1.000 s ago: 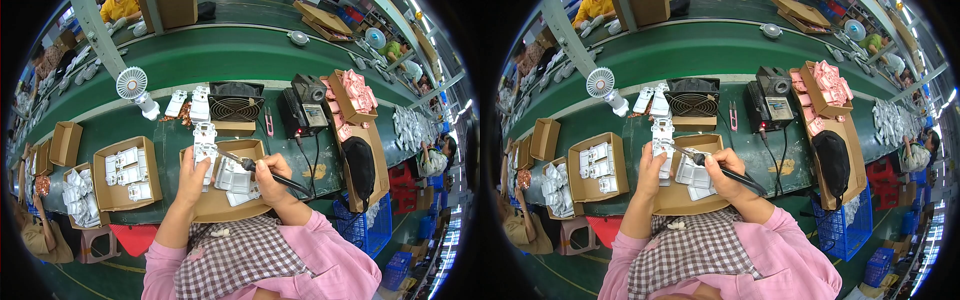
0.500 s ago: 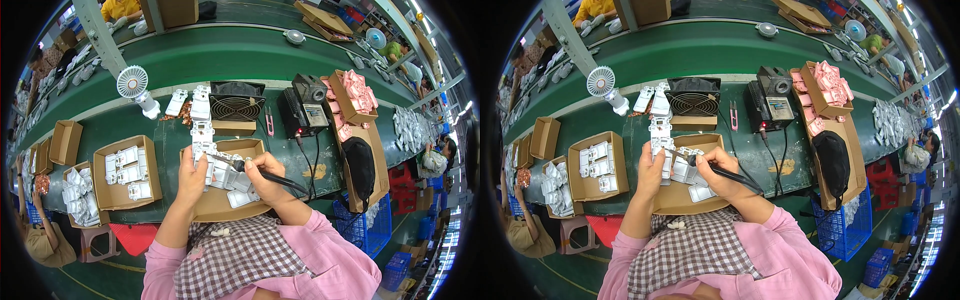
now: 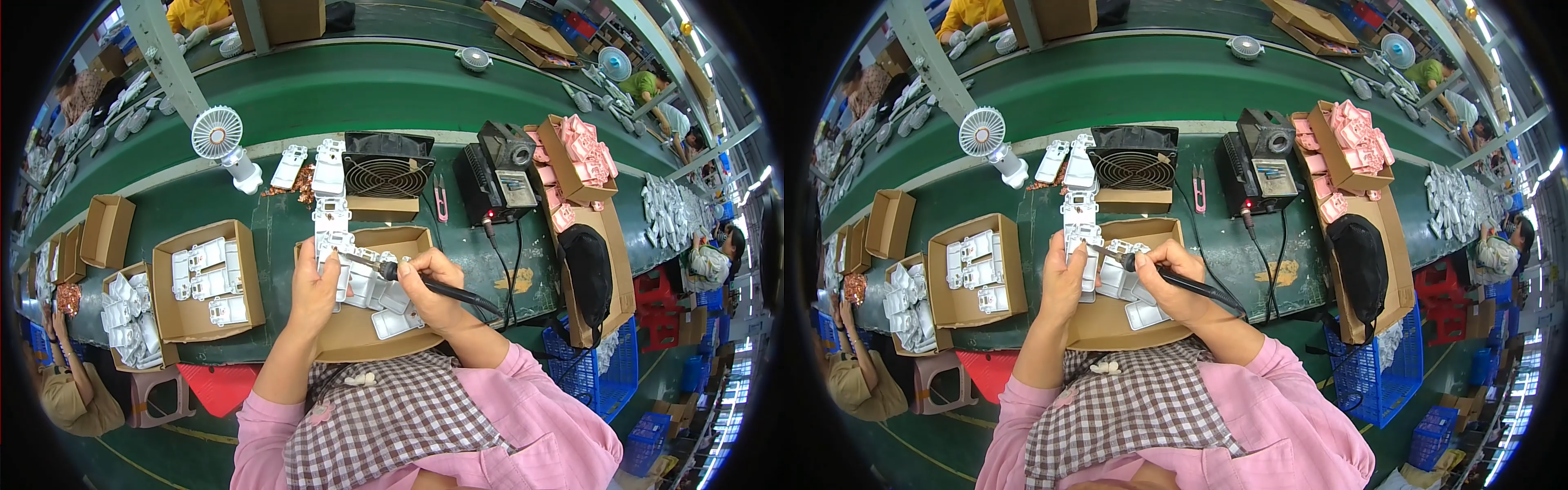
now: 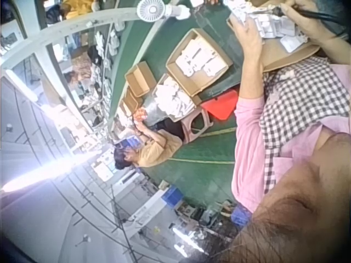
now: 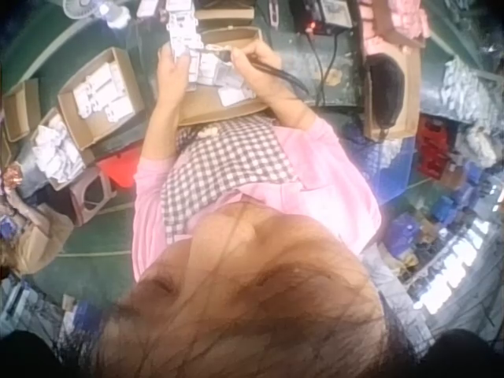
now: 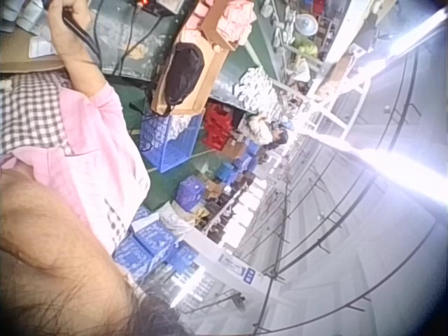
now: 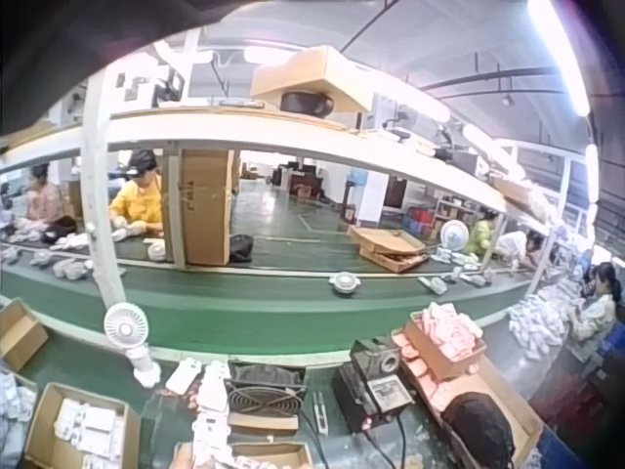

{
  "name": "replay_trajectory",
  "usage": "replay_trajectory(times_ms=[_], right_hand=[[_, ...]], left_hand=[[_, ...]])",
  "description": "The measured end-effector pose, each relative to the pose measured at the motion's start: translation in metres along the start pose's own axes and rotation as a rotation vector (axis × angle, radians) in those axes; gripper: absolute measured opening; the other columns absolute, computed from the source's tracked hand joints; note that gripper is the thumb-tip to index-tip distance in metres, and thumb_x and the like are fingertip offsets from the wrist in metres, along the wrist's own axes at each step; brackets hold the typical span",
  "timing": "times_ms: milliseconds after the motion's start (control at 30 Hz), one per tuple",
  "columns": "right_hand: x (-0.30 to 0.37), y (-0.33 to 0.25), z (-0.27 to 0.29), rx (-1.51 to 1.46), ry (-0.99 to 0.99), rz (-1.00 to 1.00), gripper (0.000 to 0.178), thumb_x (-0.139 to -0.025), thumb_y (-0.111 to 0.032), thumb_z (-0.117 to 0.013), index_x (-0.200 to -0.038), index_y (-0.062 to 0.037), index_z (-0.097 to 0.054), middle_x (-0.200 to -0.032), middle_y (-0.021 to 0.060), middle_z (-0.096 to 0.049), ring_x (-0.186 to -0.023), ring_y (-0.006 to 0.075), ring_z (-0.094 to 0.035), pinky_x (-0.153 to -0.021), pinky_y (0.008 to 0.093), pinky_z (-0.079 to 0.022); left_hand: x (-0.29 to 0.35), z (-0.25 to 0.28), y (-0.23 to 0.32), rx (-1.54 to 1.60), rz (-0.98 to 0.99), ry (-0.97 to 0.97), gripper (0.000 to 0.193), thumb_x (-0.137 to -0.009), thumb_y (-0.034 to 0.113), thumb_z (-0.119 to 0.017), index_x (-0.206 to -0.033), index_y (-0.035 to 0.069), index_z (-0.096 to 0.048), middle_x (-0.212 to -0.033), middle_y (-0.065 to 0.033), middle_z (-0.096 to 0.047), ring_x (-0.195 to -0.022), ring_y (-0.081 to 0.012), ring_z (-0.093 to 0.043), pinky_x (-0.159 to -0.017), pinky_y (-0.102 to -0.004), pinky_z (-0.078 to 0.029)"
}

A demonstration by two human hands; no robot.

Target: The person uses a soldering iron to work on white plastic components, placing each finished piece into a cardboard box before picking up the next one. After soldering several components, the person briefly picks up a small white fan from the table and sets it back down.

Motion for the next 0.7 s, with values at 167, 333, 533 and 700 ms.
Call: replay_trajectory(times_ms=[167,333,533,700], right_hand=[[0.0004,-0.0006,0.0057,-0.056,0.072,0.037,0.015,-0.087,-0.007,-0.063,-0.077,-0.0016,-0.053,-0.067,-0.0006,-0.056,-0.058,0.0019,-0.046,-0.051,0.0187,-0.038],[-0.0005,0.0001,0.0047,-0.068,0.051,0.045,0.016,-0.087,-0.008,-0.063,-0.076,-0.0021,-0.053,-0.067,-0.0013,-0.055,-0.058,0.0013,-0.045,-0.050,0.0182,-0.037],[-0.0006,0.0009,0.0024,-0.068,0.038,0.023,0.017,-0.087,-0.009,-0.064,-0.077,-0.0019,-0.053,-0.067,-0.0013,-0.055,-0.058,0.0013,-0.045,-0.051,0.0180,-0.037],[-0.0012,0.0015,0.0013,-0.077,0.029,0.024,0.017,-0.087,-0.010,-0.064,-0.078,-0.0016,-0.053,-0.068,-0.0009,-0.055,-0.059,0.0017,-0.046,-0.052,0.0180,-0.038]], left_hand=[[0.0002,-0.0001,-0.0003,0.003,-0.003,-0.005,0.024,-0.094,0.007,-0.043,-0.117,0.001,-0.043,-0.093,-0.0058,-0.058,-0.064,-0.0074,-0.056,-0.050,-0.0222,-0.050],[0.0011,-0.0057,-0.0005,0.025,-0.002,-0.001,0.021,-0.095,0.008,-0.044,-0.114,0.001,-0.044,-0.083,-0.0053,-0.058,-0.054,-0.0083,-0.053,-0.046,-0.0221,-0.046],[0.0015,-0.0059,-0.0019,-0.009,0.000,-0.020,0.021,-0.095,0.009,-0.045,-0.114,0.002,-0.045,-0.084,-0.0048,-0.058,-0.055,-0.0077,-0.053,-0.046,-0.0218,-0.046],[0.0023,-0.0058,0.0007,-0.042,0.007,-0.018,0.021,-0.095,0.010,-0.046,-0.114,0.003,-0.046,-0.086,-0.0042,-0.059,-0.057,-0.0067,-0.054,-0.047,-0.0212,-0.047]])
Point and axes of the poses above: each hand's wrist, its own x-axis away from the middle knuckle, its own z-axis out of the back of the hand, y = z × x, the point moved 9 cm from there along -x, towards the middle knuckle
